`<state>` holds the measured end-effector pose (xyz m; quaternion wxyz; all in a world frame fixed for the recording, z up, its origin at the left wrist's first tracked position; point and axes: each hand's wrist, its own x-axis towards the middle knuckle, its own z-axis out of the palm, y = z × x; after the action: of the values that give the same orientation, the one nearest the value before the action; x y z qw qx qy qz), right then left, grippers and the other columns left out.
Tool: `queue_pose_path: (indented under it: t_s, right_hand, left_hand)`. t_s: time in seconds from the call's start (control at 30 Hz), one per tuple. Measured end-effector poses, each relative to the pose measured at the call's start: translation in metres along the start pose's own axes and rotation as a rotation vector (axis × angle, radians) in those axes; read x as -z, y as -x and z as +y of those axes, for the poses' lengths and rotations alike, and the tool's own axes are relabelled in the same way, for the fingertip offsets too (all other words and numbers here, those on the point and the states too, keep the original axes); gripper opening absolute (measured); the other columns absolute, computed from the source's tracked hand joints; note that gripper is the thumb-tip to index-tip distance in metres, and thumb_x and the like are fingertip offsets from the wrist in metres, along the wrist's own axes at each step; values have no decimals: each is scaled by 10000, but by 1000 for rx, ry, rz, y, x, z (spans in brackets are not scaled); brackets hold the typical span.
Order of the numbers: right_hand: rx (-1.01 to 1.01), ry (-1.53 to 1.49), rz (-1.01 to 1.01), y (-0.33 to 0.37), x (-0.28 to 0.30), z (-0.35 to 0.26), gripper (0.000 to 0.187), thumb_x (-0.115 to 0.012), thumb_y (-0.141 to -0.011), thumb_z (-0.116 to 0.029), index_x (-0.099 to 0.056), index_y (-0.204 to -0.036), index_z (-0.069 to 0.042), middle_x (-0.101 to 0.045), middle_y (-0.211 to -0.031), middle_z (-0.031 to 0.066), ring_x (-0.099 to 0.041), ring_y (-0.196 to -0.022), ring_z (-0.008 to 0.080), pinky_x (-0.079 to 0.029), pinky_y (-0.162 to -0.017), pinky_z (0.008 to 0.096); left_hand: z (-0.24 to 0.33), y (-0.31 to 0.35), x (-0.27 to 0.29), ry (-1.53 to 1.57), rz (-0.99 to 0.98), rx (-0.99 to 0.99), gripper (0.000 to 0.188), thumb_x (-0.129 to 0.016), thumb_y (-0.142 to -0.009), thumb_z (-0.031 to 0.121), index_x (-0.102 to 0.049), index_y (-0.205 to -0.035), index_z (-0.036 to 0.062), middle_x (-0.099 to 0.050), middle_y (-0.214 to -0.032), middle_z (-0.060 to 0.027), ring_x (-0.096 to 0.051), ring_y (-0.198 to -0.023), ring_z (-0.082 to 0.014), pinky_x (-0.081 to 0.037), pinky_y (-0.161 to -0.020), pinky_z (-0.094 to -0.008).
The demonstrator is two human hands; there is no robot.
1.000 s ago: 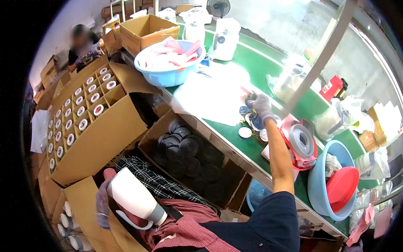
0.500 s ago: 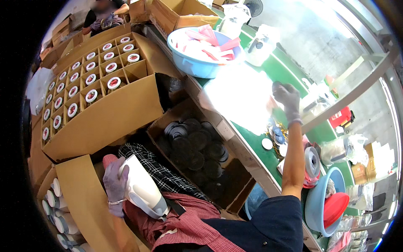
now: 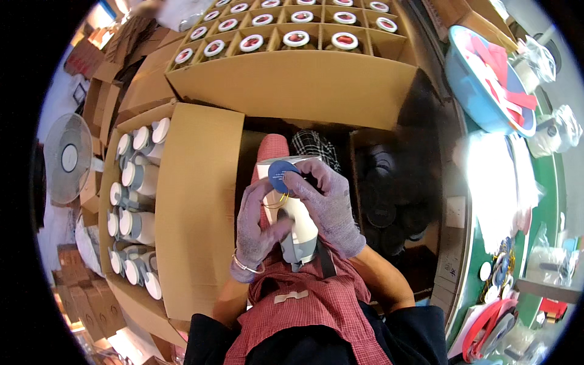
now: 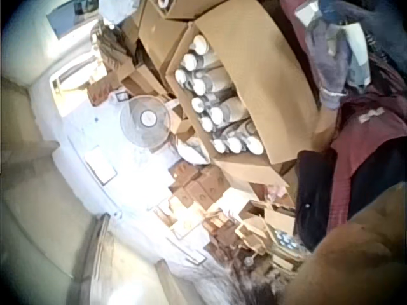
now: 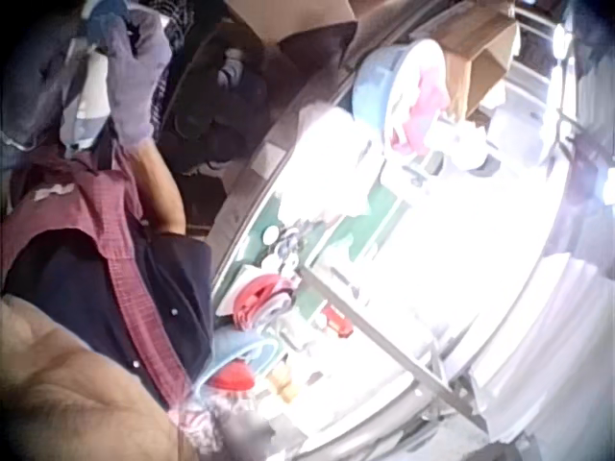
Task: The person places white plastic rings into the openings of small jars arranged in a cardboard box. They then move to a box of white pitchers, pick one up, and insert a metal strainer and a grey lid into it. The person also handles a small plastic bag containing a yellow string and a black clip, placing these items into the pitcher before setting it aside.
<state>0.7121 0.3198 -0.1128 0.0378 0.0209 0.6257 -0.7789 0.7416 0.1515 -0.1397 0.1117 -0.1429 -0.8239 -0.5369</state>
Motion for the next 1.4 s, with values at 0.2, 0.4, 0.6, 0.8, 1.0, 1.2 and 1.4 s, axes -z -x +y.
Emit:
queue_pose_path:
  t_s: [0.2, 0.4, 0.6, 0.8, 1.0, 1.2, 1.4]
  right_hand:
    - [-82, -174, 58, 2, 22, 35, 147, -632, -948, -80, -616, -1027, 44, -655, -928, 58, -628, -822, 91, -568, -773, 266]
    - [-81, 161, 96, 59, 52, 73, 128, -647, -935, -93, -637, -1005, 13, -664, -954, 52, -633, -836, 97, -559, -760, 287]
    - [663, 710, -280, 93, 35, 50, 210, -715, -815, -110, -649, -1014, -88, -659, -1050, 90, -670, -874, 230, -557, -738, 338]
    - [518, 644, -562, 81, 27, 48, 285, -700, -841, -157, -661, -1122, -124, -598, -1103, 72, -602, -996, 260, -492, -877, 375]
    - [-162, -167, -553, 97, 58, 68, 204, -624, -927, -105, -688, -1114, -52, -604, -1208, 106, -562, -1149, 224, -426, -1017, 355]
    - [-9, 270, -79, 59, 64, 51, 232, -568, -948, -104, -646, -1145, -11, -620, -1135, 91, -602, -1004, 151, -494, -893, 286]
    - [618, 798, 95, -21, 63, 42, 435, -671, -837, -149, -580, -1247, -36, -585, -1232, 183, -519, -1207, 363, -415, -1030, 434]
  left_hand:
    - [-19, 23, 10, 636, 210, 538, 161, -555, -948, 135, -639, -959, -2, -639, -941, -69, -588, -879, -203, -475, -891, -318]
    - [-71, 80, 3, 1486, 178, 611, 381, -444, -1003, 283, -268, -705, 124, -254, -676, -7, -346, -674, -176, -400, -988, -471]
    - [-16, 90, 28, 1034, -378, 308, 466, -459, -1017, 370, -522, -1226, -42, -534, -1289, -146, -648, -879, -288, -436, -1018, -457]
    - [12, 66, 24, 762, -458, 494, 574, -407, -1036, 370, -464, -1369, -94, -511, -1390, -166, -621, -1108, -239, -483, -980, -337]
    - [-41, 135, 33, 111, -135, 468, 464, -351, -1044, 300, -618, -1083, -78, -702, -891, -64, -679, -767, -179, -544, -742, -259]
    - [-84, 131, 66, 771, 275, 921, 434, -424, -1046, 344, -620, -1054, -43, -676, -994, -163, -669, -857, -275, -542, -831, -373]
    - [-56, 49, 17, 176, 84, 365, 599, -569, -961, 174, -328, -1481, -4, -393, -1483, -160, -425, -1329, -301, -334, -1121, -384]
